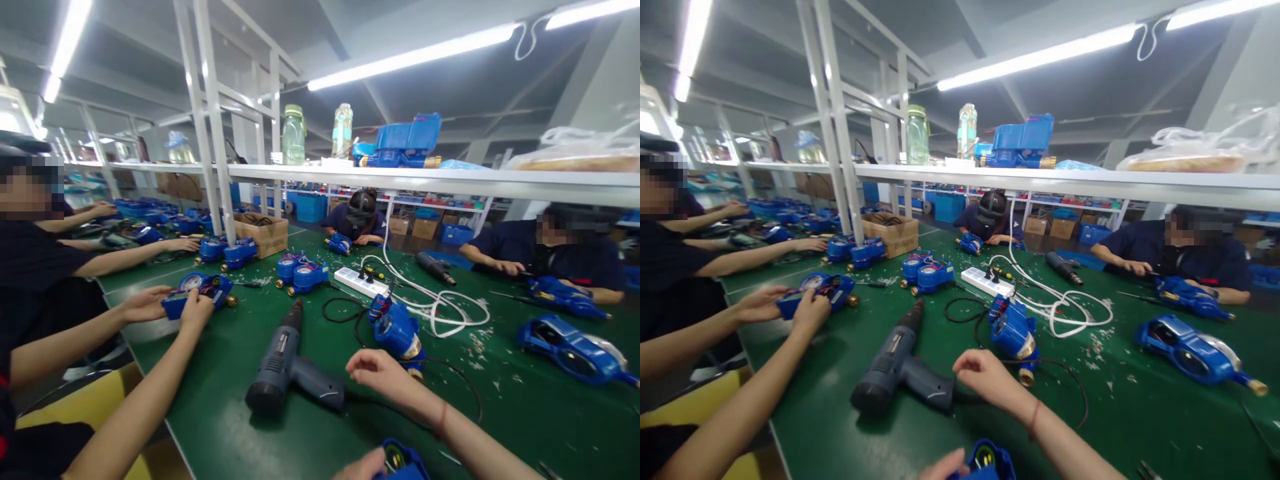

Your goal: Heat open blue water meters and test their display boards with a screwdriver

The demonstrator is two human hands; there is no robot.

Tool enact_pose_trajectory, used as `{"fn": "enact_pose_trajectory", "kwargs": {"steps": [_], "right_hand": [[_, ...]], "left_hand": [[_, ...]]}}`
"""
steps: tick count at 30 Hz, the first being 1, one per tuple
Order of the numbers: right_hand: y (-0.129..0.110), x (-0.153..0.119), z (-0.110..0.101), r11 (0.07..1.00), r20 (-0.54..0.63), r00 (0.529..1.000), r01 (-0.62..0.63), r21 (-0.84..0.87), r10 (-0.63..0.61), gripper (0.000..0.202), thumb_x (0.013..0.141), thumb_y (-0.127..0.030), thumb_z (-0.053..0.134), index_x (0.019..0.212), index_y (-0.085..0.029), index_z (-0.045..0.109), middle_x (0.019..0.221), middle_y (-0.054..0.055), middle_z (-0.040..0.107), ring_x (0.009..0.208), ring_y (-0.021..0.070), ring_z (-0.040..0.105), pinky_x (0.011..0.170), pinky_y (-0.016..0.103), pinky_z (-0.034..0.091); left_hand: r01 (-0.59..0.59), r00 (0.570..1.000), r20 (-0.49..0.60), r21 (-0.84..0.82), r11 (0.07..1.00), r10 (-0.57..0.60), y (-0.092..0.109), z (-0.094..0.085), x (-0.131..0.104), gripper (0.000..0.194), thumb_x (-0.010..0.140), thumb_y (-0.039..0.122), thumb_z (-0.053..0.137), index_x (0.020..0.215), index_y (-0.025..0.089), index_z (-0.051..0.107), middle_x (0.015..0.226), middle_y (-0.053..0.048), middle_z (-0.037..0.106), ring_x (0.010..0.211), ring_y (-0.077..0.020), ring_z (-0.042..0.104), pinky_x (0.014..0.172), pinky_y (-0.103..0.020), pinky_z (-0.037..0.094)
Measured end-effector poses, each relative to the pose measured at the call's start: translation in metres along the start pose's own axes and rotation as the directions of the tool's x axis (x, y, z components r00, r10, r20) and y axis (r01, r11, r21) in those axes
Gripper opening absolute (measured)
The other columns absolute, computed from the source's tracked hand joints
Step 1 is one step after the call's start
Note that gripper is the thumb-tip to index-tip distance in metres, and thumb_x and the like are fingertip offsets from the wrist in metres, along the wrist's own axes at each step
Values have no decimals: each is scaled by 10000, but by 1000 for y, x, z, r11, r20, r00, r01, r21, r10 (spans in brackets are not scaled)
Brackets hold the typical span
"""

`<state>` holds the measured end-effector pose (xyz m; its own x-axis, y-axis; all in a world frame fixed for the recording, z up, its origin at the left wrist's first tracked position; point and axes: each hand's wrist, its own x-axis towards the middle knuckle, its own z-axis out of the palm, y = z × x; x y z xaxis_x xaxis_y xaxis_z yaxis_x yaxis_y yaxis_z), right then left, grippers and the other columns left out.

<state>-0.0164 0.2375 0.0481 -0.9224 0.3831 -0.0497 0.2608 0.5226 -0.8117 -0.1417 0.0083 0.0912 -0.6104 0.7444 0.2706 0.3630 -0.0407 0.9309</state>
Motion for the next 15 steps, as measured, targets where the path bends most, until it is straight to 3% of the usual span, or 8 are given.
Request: {"fn": "enact_pose_trajectory", "kwargs": {"steps": [2,3,4,5,8,11,14,15], "right_hand": [[-6,35,15,985,107,993,-24,-169,43,234,864,-230,653,1064,-112,625,977,65,643,921,188,618,883,383,501],[-10,49,25,968,149,987,-25,-250,64,308,860,-255,689,1125,-117,613,1049,75,631,990,205,605,933,422,484],[-15,61,36,946,184,979,-23,-322,87,370,855,-280,712,1171,-124,600,1119,86,613,1055,225,587,973,455,464],[-19,71,47,923,208,972,-21,-385,109,408,852,-301,724,1197,-127,591,1172,96,594,1105,241,568,1000,477,447],[-30,89,78,860,204,964,-43,-508,169,396,881,-319,701,1204,-123,584,1201,104,579,1117,246,565,992,478,463],[-35,98,92,835,126,969,-112,-539,211,338,905,-283,674,1187,-120,583,1121,87,607,1028,215,606,926,429,512],[-35,101,82,859,65,976,-149,-491,206,260,910,-269,670,1114,-123,605,1025,60,620,947,187,622,859,380,537],[-34,100,74,878,60,979,-148,-456,196,232,912,-272,667,1079,-119,612,984,51,621,898,171,624,816,353,546]], "left_hand": [[-14,996,-92,4,1000,14,5,-40,29,320,945,434,553,1160,212,634,1178,-92,655,1038,-238,642,849,-436,576],[-24,989,-144,9,1000,25,7,-60,42,402,993,433,429,1118,128,660,1077,-52,671,1057,-267,661,872,-423,555],[-31,980,-197,10,999,32,8,-80,52,388,974,446,467,1068,131,672,987,-52,691,1037,-264,675,860,-435,559],[-38,970,-241,15,999,41,10,-97,61,482,982,453,370,985,101,700,843,-19,667,1069,-284,675,870,-414,533],[-57,950,-306,24,998,61,11,-126,69,608,933,506,267,856,114,724,634,27,561,1098,-322,663,844,-410,511],[-78,959,-269,32,996,84,9,-117,59,567,911,556,319,996,170,726,741,31,625,1070,-316,682,807,-414,544],[-99,984,-147,32,995,102,5,-79,38,442,955,508,444,1142,176,668,1001,-32,690,998,-261,697,812,-409,578],[-103,991,-88,31,994,106,4,-63,30,491,1000,470,345,1137,127,669,1043,-28,673,1022,-276,680,836,-395,565]]}}
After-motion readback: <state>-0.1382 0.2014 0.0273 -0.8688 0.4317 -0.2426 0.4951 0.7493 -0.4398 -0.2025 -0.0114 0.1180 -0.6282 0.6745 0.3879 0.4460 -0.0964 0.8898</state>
